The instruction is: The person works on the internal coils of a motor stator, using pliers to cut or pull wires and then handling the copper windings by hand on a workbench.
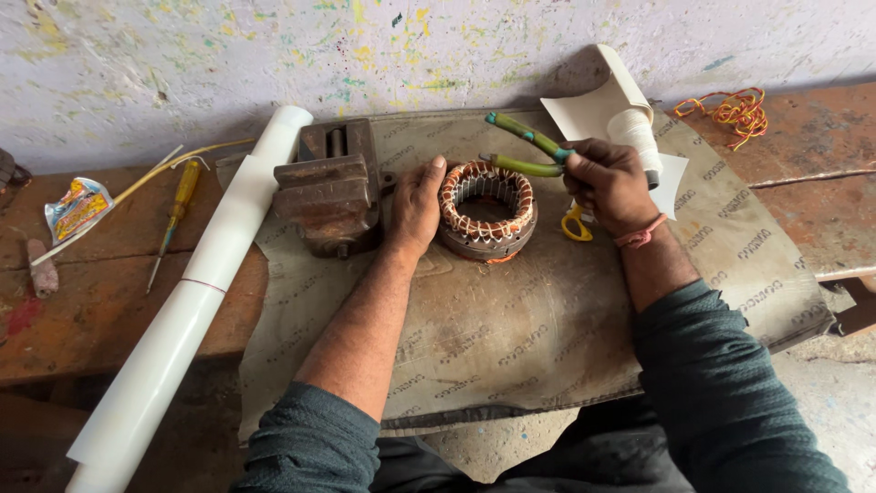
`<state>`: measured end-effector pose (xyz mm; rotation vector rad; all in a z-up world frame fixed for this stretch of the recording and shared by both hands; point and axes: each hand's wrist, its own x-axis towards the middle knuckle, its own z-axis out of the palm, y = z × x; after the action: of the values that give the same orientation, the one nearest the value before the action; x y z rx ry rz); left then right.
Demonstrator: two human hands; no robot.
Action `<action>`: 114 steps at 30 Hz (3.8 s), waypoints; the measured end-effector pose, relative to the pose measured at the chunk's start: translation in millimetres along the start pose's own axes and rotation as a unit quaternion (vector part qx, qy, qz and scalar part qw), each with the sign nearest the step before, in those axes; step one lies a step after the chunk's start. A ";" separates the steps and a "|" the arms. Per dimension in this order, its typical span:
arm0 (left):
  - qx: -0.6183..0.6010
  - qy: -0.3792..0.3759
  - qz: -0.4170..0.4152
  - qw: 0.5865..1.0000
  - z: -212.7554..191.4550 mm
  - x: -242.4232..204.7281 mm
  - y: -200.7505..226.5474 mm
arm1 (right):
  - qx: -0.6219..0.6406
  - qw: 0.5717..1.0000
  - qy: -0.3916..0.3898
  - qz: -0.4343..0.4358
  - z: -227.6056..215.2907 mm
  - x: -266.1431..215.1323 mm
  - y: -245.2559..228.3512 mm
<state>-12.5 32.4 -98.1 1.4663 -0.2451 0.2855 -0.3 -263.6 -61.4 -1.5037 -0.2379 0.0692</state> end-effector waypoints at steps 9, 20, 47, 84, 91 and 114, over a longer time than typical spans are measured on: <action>0.033 -0.011 -0.011 0.999 -0.8 -4.0 6.6 | -0.224 0.958 0.082 -0.159 21.6 -0.3 12.1; 0.230 -0.001 -0.016 0.973 1.6 11.8 43.3 | -0.479 0.837 0.042 -0.260 26.0 -7.7 7.5; 0.652 -0.226 -0.076 0.720 35.8 32.4 101.1 | -0.457 0.843 0.061 -0.278 20.8 -3.0 16.9; 0.270 0.043 0.149 0.950 -3.7 -24.2 24.9 | -0.478 0.845 0.079 -0.228 28.9 14.0 14.6; 0.257 0.046 0.168 0.951 -2.0 -25.2 23.2 | -0.493 0.830 0.095 -0.244 28.0 14.8 16.7; 0.339 -0.111 0.398 0.845 27.8 -54.8 71.3 | -0.406 0.874 0.060 -0.261 21.0 10.9 4.1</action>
<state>-87.8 8.3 -47.0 2.0428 -1.0358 0.9514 6.6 -240.7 -63.3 -2.2129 -0.6189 -0.6304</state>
